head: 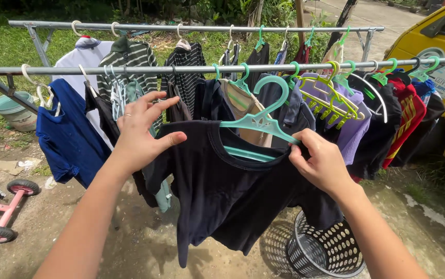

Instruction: Hanging wet laundry on clothes hangers and a rack outdoors.

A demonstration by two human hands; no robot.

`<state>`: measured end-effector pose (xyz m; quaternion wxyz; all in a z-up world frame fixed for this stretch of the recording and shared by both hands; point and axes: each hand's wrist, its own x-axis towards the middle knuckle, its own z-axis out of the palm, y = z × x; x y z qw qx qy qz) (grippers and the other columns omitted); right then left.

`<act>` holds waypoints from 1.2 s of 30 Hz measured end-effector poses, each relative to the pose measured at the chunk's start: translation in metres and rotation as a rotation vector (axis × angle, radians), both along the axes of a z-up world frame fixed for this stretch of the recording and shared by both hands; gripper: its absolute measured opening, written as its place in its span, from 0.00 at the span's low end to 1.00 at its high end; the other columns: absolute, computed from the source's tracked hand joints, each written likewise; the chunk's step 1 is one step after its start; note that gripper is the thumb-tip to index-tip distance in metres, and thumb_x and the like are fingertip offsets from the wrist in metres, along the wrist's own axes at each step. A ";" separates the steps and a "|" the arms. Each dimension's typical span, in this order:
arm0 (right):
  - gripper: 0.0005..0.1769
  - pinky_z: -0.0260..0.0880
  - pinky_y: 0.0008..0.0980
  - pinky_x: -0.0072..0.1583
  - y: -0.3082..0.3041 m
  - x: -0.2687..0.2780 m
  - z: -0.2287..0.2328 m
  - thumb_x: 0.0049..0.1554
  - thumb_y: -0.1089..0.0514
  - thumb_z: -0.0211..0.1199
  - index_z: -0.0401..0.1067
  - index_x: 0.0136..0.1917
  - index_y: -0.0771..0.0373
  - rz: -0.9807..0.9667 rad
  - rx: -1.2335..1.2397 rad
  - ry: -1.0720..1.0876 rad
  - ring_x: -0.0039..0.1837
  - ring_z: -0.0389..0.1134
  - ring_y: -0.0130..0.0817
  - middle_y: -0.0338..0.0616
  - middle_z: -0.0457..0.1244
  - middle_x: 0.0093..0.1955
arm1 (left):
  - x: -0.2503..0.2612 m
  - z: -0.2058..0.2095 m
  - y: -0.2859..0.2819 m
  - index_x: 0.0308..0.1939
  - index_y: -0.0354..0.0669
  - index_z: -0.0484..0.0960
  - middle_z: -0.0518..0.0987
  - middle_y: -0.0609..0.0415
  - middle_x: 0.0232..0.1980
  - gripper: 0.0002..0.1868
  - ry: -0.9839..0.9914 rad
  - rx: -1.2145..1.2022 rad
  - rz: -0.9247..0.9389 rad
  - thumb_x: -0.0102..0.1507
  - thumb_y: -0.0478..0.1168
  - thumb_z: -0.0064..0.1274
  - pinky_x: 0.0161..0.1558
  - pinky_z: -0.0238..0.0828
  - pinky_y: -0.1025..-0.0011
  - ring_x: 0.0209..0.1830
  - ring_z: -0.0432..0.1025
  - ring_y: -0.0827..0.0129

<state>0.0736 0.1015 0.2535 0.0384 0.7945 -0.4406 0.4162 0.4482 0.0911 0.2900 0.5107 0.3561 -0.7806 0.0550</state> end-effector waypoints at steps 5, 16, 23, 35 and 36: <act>0.07 0.70 0.34 0.45 -0.002 -0.008 -0.002 0.56 0.63 0.61 0.72 0.48 0.65 0.046 -0.124 -0.004 0.41 0.70 0.40 0.47 0.66 0.42 | -0.011 -0.041 -0.010 0.56 0.47 0.84 0.84 0.52 0.51 0.16 0.192 0.535 -0.068 0.66 0.46 0.60 0.55 0.70 0.70 0.51 0.76 0.69; 0.09 0.62 0.24 0.36 -0.017 0.007 0.042 0.59 0.60 0.65 0.75 0.52 0.65 0.056 0.086 -0.159 0.37 0.62 0.23 0.40 0.66 0.39 | -0.030 -0.235 -0.002 0.77 0.60 0.13 0.19 0.44 0.83 0.92 0.359 0.997 0.363 0.35 0.62 0.78 0.77 0.33 0.44 0.82 0.23 0.39; 0.08 0.64 0.19 0.48 -0.061 0.075 0.080 0.66 0.61 0.60 0.72 0.54 0.69 0.348 0.060 -0.315 0.45 0.62 0.16 0.35 0.66 0.43 | -0.069 -0.320 -0.013 0.77 0.47 0.41 0.53 0.43 0.81 0.73 0.551 1.162 -0.072 0.41 0.57 0.77 0.77 0.54 0.61 0.81 0.54 0.54; 0.11 0.62 0.19 0.51 -0.223 0.200 0.231 0.68 0.54 0.59 0.74 0.58 0.64 0.304 0.132 -0.311 0.48 0.63 0.16 0.30 0.67 0.47 | 0.161 -0.009 -0.215 0.56 0.31 0.78 0.83 0.48 0.52 0.19 1.200 1.076 -0.461 0.67 0.42 0.50 0.49 0.81 0.63 0.47 0.80 0.63; 0.10 0.68 0.22 0.53 -0.229 0.214 0.247 0.65 0.55 0.58 0.74 0.56 0.61 0.329 0.352 -0.472 0.49 0.67 0.18 0.31 0.68 0.47 | 0.182 0.012 -0.244 0.53 0.33 0.79 0.83 0.48 0.48 0.15 1.180 1.061 -0.575 0.67 0.39 0.46 0.43 0.80 0.64 0.41 0.80 0.64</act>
